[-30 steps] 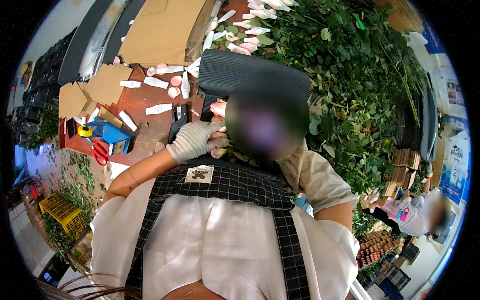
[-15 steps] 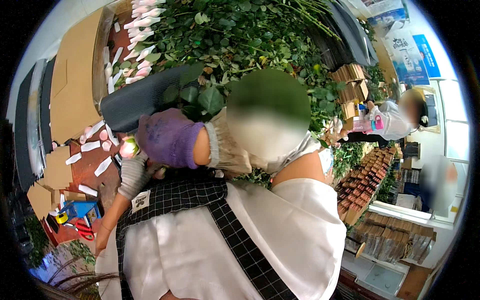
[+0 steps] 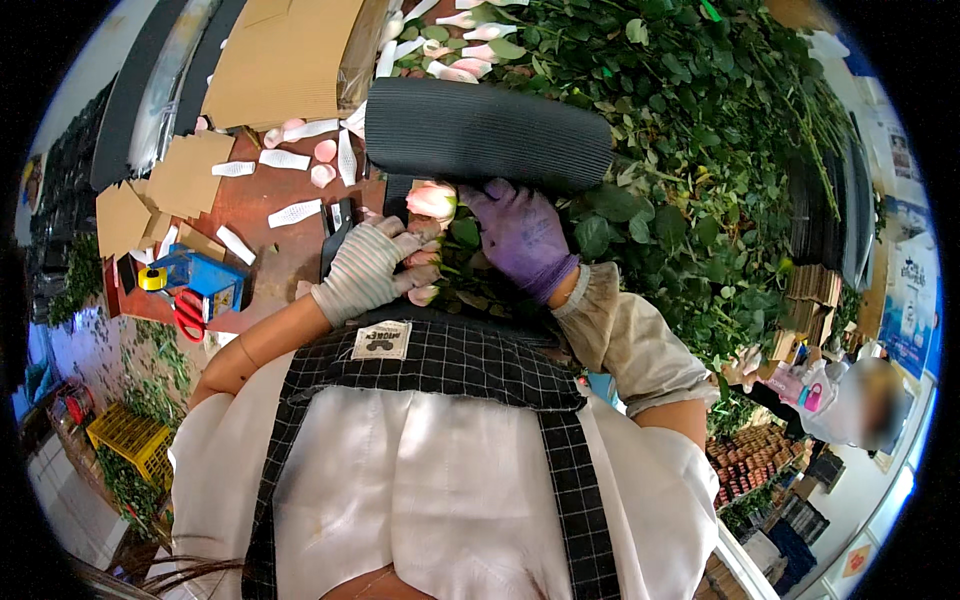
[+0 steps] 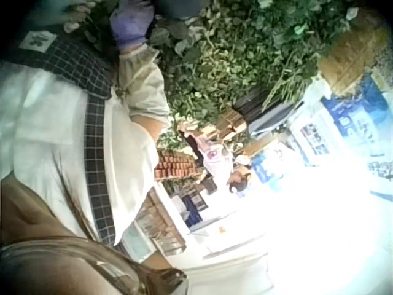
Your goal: The person arranges pink roses into a black foam block, trimming stems and adjusting the flowers. They wrap the stems with white paper and secure the arrangement with a stapler. The person then places the finished arrangement into a cardboard box.
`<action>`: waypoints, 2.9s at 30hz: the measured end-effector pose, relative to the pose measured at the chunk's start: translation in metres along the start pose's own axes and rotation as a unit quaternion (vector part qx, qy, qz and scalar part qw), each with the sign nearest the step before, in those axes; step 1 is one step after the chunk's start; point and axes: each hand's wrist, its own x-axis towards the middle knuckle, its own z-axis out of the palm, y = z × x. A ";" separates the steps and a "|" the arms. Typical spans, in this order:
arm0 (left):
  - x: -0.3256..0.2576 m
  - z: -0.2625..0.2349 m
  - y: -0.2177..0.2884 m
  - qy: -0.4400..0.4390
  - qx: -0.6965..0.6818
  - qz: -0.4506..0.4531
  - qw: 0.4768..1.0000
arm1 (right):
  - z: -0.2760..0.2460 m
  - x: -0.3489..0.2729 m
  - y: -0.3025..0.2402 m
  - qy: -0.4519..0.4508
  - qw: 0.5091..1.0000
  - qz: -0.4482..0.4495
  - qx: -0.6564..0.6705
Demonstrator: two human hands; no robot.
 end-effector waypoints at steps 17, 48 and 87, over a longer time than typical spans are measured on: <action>-0.003 -0.017 -0.021 0.092 -0.032 0.043 0.994 | 0.039 -0.004 0.012 0.007 0.998 -0.055 0.041; 0.040 -0.005 -0.006 -0.024 0.028 0.164 0.986 | -0.082 0.071 0.116 0.012 0.967 0.003 0.253; 0.043 -0.015 0.006 -0.065 0.071 0.108 0.990 | -0.329 0.131 0.338 0.390 0.735 0.320 -0.454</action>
